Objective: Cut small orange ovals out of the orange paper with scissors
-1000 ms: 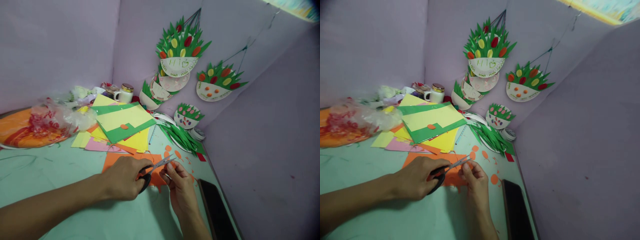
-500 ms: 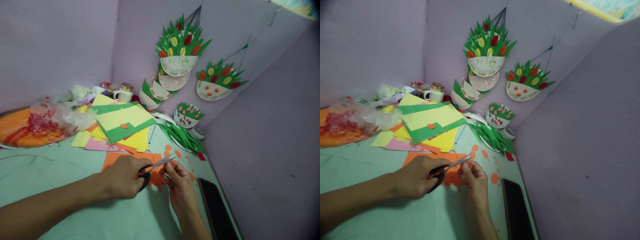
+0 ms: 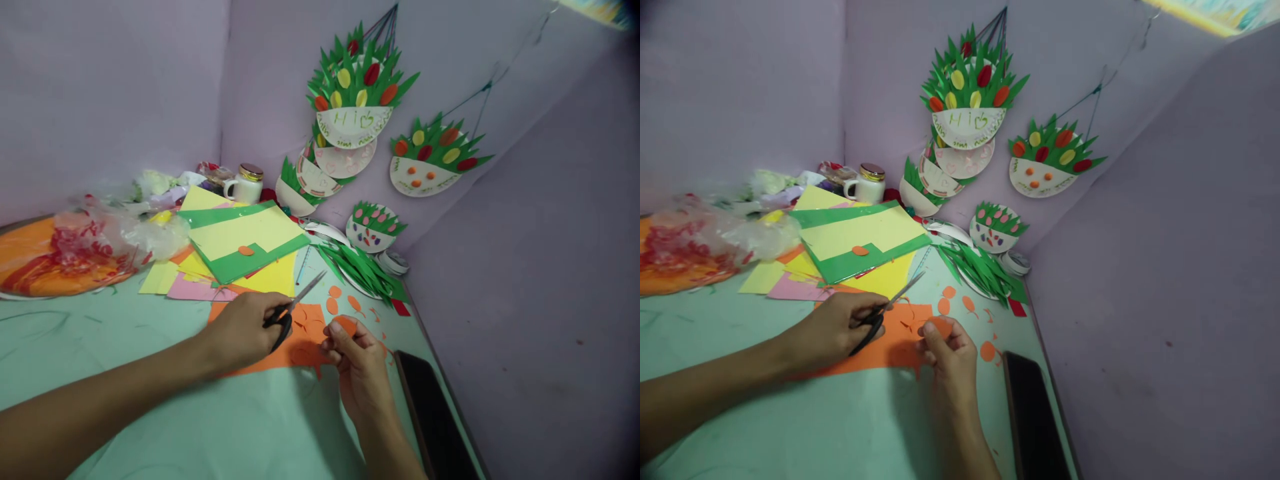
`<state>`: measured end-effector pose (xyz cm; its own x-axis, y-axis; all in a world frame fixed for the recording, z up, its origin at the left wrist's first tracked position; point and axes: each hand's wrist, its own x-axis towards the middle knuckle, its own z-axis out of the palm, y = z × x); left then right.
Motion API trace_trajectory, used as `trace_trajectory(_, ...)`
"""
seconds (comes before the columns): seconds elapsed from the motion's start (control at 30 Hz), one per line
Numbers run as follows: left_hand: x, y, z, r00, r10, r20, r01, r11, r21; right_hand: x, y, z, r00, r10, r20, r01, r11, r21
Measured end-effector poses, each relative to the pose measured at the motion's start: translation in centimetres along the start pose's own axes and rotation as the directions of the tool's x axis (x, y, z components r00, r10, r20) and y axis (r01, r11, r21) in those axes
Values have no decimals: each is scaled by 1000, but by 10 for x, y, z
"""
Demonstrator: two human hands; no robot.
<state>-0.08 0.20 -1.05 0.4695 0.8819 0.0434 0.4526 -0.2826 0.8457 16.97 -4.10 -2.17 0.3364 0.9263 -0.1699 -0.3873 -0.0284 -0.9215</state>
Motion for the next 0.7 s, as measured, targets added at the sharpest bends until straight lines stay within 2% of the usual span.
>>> trace_trajectory(0.1,3,-2,-1,998,-52,-29,48,992,-117,1,-1,1,1000,-19,5,19,1000,22)
trace_trajectory(0.2,3,-1,-1,999,-31,-13,28,989,-142,1,-2,1,1000,-21,3,21,999,34)
trace_trajectory(0.33,-1,5,1,995,65,78,-67,997,30,0,-4,1,1000,-15,-12,16,998,63)
trace_trajectory(0.43,-7,11,4,992,63,112,-85,975,203,-2,-5,2,999,39,-8,-38,989,141)
trace_trajectory(0.6,-13,12,11,990,50,135,-86,958,275,-5,1,6,974,226,19,-218,907,360)
trace_trajectory(0.7,-14,12,13,990,56,132,-92,955,280,-7,6,9,964,260,45,-256,882,395)
